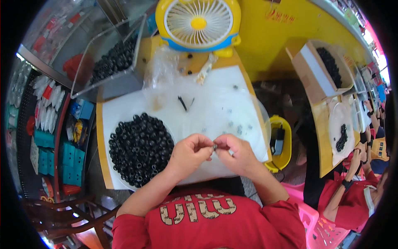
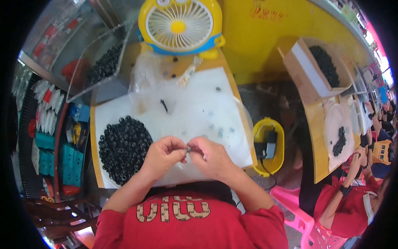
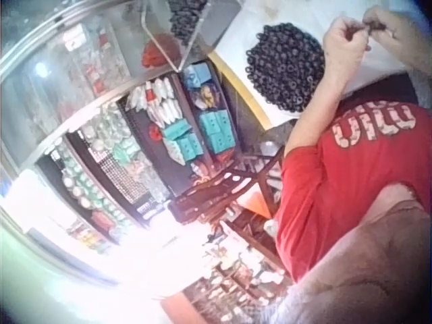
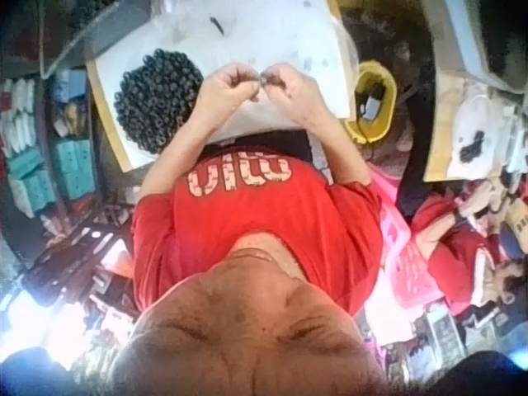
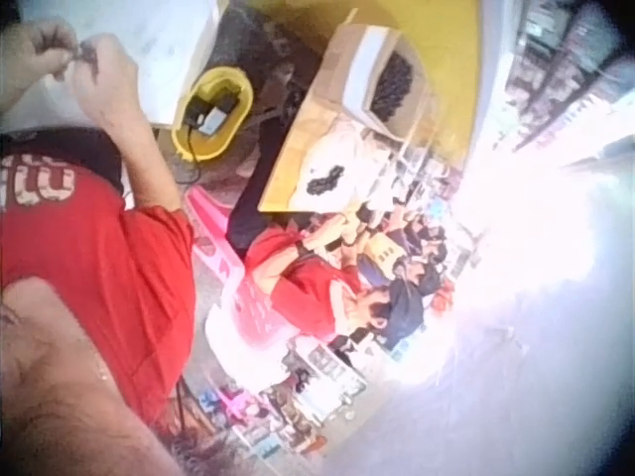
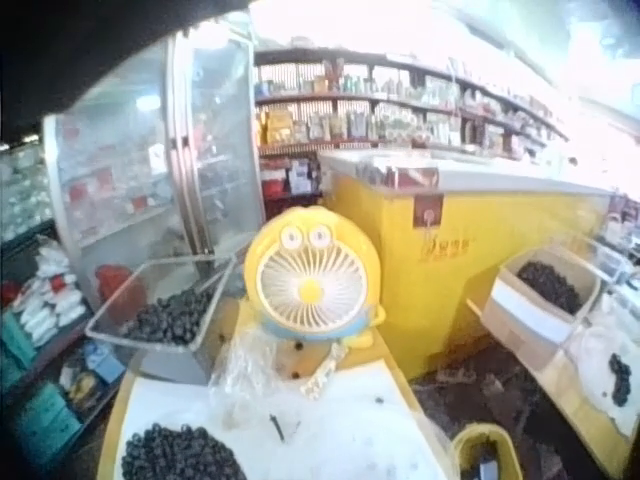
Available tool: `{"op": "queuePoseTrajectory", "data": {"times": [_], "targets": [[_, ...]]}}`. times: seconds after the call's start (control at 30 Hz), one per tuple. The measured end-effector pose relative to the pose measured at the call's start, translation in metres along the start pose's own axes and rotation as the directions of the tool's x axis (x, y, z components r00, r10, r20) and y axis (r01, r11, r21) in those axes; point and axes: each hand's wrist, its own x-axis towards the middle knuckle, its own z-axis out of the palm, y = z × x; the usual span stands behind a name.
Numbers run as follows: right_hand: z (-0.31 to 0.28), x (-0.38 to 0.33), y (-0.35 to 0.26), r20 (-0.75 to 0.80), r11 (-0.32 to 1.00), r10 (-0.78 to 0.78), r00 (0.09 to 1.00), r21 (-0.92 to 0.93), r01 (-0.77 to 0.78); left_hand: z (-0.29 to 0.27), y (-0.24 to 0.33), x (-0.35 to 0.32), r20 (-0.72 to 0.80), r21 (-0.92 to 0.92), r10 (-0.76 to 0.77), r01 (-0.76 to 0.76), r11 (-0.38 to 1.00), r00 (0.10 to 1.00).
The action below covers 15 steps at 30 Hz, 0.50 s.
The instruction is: The person assembles small components by picking up black plastic pieces and inserting metal fasteners into them by hand.
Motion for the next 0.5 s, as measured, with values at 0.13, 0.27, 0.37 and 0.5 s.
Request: {"op": "queuePoseTrajectory", "data": {"times": [0.13, 0.27, 0.37, 0.5], "targets": [[-0.003, -0.007, -0.003, 0.164, 0.95, 0.232, 0.959, 0.171, -0.259, -0.002, 0.002, -0.007, 0.026, 0.174, 0.007, -0.011, 0.985, 1.0], [0.005, -0.016, -0.001, 0.245, 0.845, 0.277, 0.929, 0.399, -0.357, -0.01, -0.002, -0.022, 0.077, 0.261, 0.064, -0.082, 0.962, 0.995], [0.007, -0.015, -0.016, 0.275, 0.8, 0.255, 0.927, 0.479, -0.362, -0.013, 0.008, -0.035, 0.078, 0.369, 0.142, -0.161, 0.915, 0.987], [0.009, -0.01, -0.027, 0.31, 0.755, 0.246, 0.918, 0.533, -0.382, -0.017, 0.018, -0.051, 0.063, 0.407, 0.237, -0.242, 0.881, 0.969]]}}
